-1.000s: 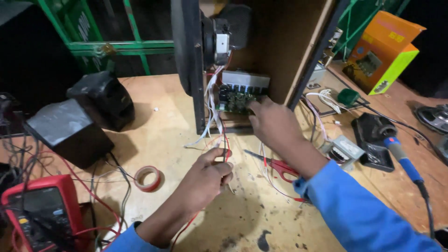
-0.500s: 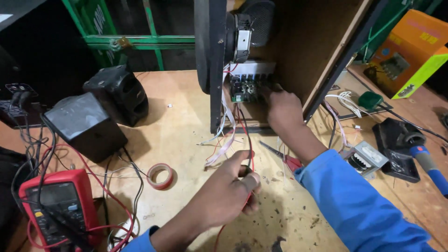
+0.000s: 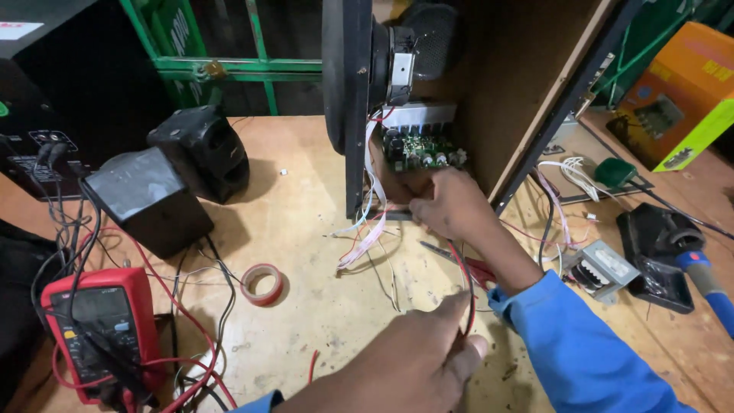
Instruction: Applying electrical tape to wire splices inside a speaker housing to provide insulation.
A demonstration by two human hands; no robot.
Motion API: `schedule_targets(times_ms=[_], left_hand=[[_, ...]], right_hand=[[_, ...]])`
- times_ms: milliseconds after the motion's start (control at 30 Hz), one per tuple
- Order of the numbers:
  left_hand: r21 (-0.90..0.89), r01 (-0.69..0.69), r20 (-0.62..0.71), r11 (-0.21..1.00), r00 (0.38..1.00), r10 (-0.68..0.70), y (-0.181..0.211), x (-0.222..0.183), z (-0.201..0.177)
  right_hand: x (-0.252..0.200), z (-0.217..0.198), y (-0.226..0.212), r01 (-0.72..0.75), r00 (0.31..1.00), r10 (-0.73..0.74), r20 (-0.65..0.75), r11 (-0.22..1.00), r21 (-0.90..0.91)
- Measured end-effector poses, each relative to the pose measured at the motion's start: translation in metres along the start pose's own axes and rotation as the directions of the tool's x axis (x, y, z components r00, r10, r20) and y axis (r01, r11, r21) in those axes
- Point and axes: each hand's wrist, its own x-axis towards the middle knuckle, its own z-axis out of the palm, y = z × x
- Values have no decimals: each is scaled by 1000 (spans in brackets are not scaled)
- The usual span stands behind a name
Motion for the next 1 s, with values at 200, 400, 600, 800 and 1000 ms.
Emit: schedule_targets(times_ms=[200,400,600,800,1000], left_hand=[[55,-182,-326,982,926,190,-48,29,-24],[-789,-87,-342,608,884,-317,-49,61,-70],[-721,-104,-458,685,814,-358,-85,108,-75],[-689,-81,-434,720,842,-320,-122,109,-68],[-724,-133,-404,677,877,-260,-108,90,-54]], right_hand=[[-3,-4,-1,-14,1000,13,7,680,733],[-50,15,-37,45,987,77,-142,714,699],[-103,9,-62,-2,1000,0,3,716,698],[-127,17,-59,122,962,-196,191,932,340],[-84,-23,-12,233,946,-307,108,871,432]])
